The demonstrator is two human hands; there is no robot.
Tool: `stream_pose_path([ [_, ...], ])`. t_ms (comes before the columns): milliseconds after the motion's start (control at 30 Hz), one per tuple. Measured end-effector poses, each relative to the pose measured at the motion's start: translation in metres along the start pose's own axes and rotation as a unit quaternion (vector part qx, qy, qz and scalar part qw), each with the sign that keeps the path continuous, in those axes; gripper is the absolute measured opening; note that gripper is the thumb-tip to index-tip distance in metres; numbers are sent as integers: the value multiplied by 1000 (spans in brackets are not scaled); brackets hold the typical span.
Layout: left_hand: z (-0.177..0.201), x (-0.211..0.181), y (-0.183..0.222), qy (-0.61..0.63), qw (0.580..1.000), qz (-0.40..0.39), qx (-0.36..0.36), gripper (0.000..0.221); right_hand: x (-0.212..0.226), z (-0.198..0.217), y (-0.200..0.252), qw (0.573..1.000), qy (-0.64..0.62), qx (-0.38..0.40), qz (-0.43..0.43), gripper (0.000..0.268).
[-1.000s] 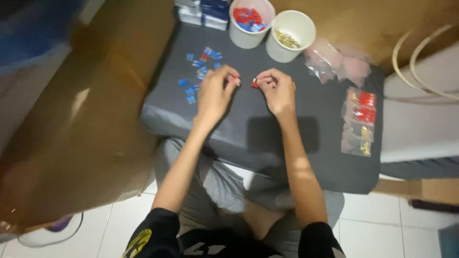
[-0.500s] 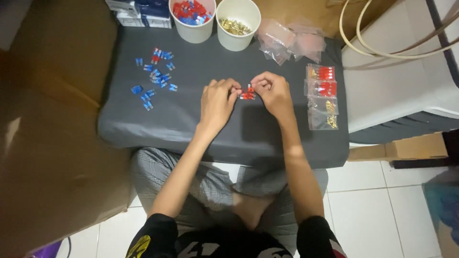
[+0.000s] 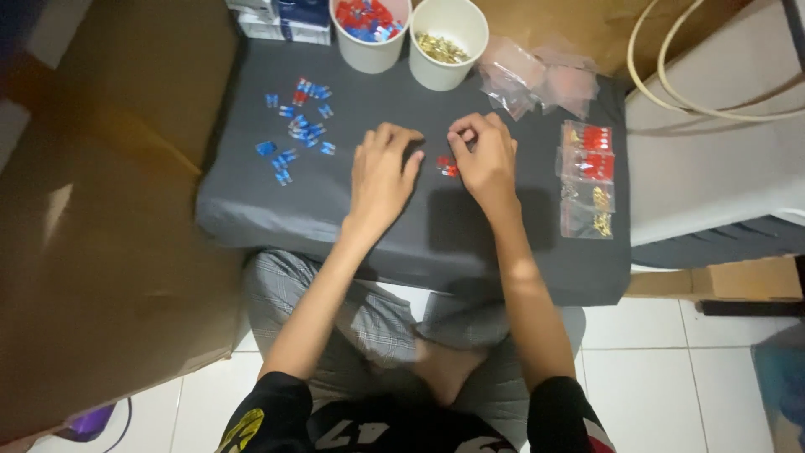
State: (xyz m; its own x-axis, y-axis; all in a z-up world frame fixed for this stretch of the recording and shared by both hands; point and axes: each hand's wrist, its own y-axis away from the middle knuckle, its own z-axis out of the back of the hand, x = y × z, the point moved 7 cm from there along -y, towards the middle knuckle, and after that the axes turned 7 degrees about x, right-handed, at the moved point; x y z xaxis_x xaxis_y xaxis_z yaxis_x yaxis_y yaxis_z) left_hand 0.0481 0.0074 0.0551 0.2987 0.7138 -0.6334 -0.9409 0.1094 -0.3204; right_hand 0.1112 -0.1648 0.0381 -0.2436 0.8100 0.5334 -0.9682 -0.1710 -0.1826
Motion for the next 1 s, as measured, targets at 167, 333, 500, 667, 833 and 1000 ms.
stream_pose_path([
  [167, 53, 55, 0, -56, 993, 45, -96, 14, 60, -29, -25, 994, -26, 37, 99, 6],
  [333, 102, 115, 6, -120, 972, 96, -179, 13, 133, -65, -47, 970, -104, 87, 203, 10],
  [500, 100, 160, -11, -182, 960, 150, -151, 19, 167, -114, -70, 954, -8, 114, 276, 34],
  [667, 97, 165, -23, -204, 959, 140, -140, 22, 157, -123, -78, 964, 15, 90, 251, 24],
  [833, 84, 164, -33, -218, 958, 140, -120, 23, 154, -122, -89, 969, -11, 50, 242, 14],
  [1000, 72, 162, -42, -335, 922, 121, -150, 29, 158, -145, -100, 956, 39, 79, 281, 38],
])
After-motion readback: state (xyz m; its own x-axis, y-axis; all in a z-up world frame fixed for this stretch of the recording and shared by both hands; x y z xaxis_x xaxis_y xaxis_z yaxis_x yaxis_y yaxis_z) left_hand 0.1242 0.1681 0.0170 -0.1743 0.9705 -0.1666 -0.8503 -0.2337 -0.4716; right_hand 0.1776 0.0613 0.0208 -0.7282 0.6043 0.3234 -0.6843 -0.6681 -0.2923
